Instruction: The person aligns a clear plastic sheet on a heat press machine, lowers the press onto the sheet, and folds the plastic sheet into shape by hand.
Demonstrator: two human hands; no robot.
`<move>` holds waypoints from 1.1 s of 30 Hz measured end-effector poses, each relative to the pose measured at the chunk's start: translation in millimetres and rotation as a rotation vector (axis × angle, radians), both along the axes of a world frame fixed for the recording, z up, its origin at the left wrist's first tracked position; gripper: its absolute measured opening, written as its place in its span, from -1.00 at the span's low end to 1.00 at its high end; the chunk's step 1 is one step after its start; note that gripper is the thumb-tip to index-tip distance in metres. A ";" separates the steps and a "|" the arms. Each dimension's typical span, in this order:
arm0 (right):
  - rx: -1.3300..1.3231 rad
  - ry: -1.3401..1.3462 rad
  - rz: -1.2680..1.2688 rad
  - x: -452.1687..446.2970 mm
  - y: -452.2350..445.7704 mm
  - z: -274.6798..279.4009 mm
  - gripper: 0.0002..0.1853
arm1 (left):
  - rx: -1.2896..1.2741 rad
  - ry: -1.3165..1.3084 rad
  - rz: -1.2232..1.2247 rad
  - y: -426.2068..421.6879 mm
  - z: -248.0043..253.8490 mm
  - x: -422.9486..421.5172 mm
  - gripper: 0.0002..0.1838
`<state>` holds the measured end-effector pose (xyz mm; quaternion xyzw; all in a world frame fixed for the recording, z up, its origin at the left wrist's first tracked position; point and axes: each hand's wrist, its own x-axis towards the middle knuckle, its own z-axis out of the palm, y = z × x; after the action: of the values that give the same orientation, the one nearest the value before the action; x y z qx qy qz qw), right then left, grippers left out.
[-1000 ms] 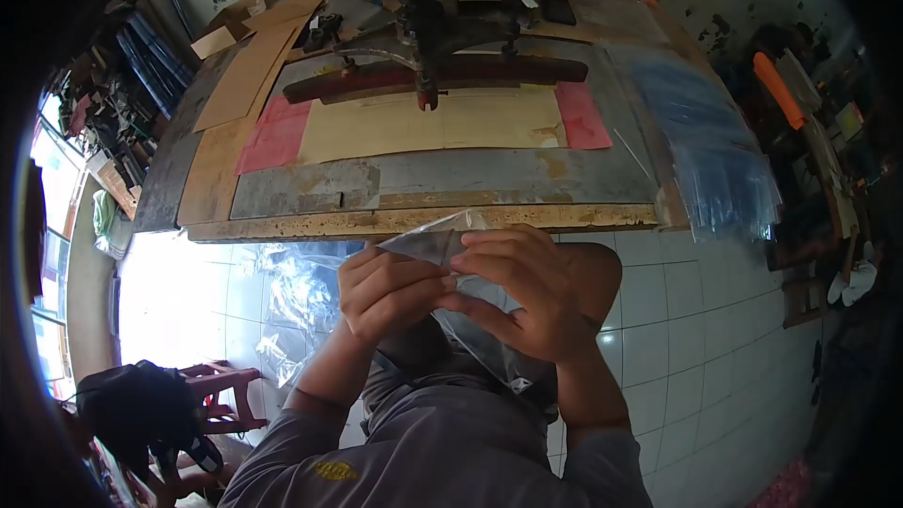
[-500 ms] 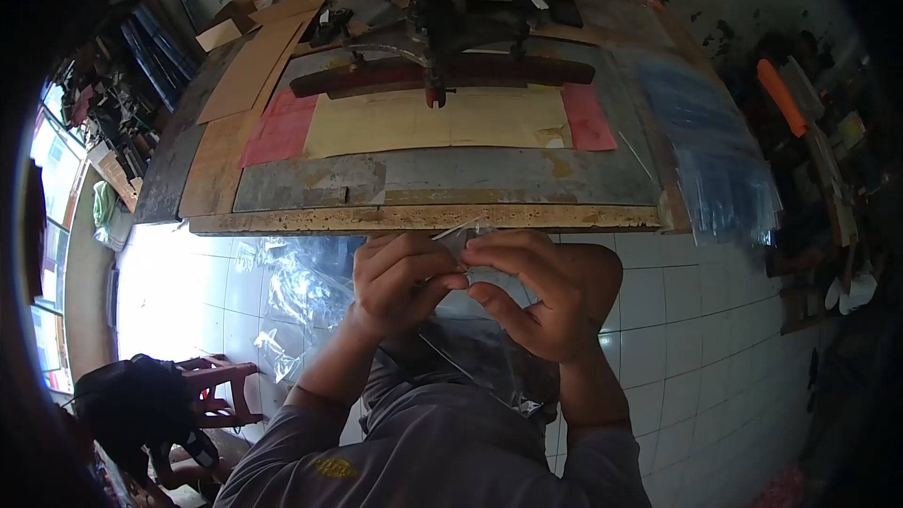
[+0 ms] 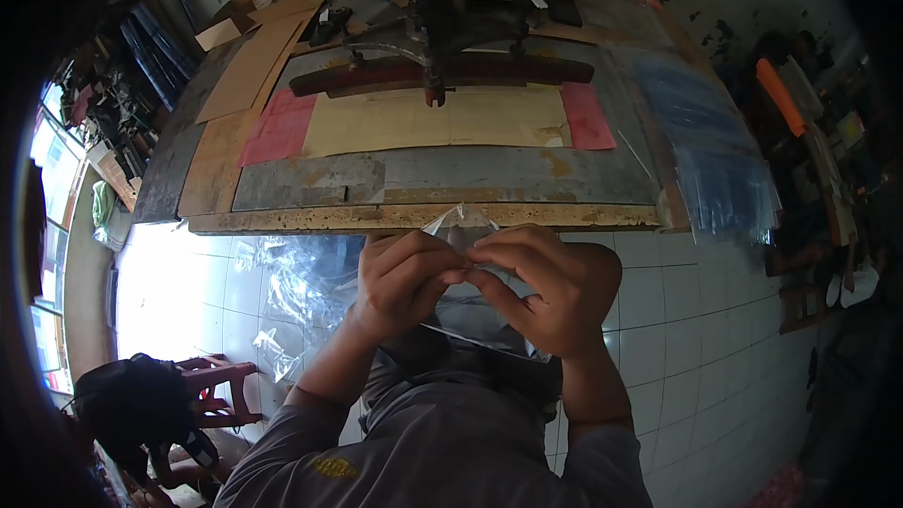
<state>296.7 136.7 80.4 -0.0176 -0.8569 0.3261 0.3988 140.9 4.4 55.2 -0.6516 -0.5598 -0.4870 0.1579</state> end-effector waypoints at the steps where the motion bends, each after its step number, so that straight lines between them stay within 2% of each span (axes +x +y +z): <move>1: 0.004 0.008 -0.024 -1.5 0.9 -0.9 -0.79 | -0.026 0.010 0.002 -1.4 1.5 -0.5 -0.70; 4: -0.055 0.074 -0.024 -5.8 2.2 -6.2 -0.84 | -0.091 0.024 0.024 -5.4 9.0 1.2 -0.75; 7: -0.134 -0.138 -0.035 7.3 6.1 -9.6 -0.84 | -0.165 -0.233 0.066 -8.8 10.0 7.4 -0.76; 10: -0.287 -0.100 -0.040 6.5 6.8 -10.5 -0.88 | -0.243 -0.257 0.082 -11.5 16.5 4.4 -0.80; 16: -0.300 -0.160 -0.072 4.4 5.6 -7.0 -0.90 | -0.287 -0.089 0.055 -15.9 11.8 -2.3 -0.84; 22: -0.339 -0.120 -0.057 4.6 5.3 -4.4 -0.92 | -0.213 -0.052 0.048 -12.5 15.5 0.2 -0.84; 25: -0.256 0.035 -0.150 -4.8 5.6 -7.3 -0.89 | -0.224 -0.028 0.053 -12.6 17.2 0.4 -0.83; 33: -0.282 0.019 -0.157 -5.1 5.3 -6.7 -0.90 | -0.188 -0.053 0.084 -8.9 13.3 1.5 -0.83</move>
<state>291.5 141.9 73.6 -0.1373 -0.7948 0.4112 0.4247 142.3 -4.5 68.5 -0.6264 -0.6338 -0.4422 0.1016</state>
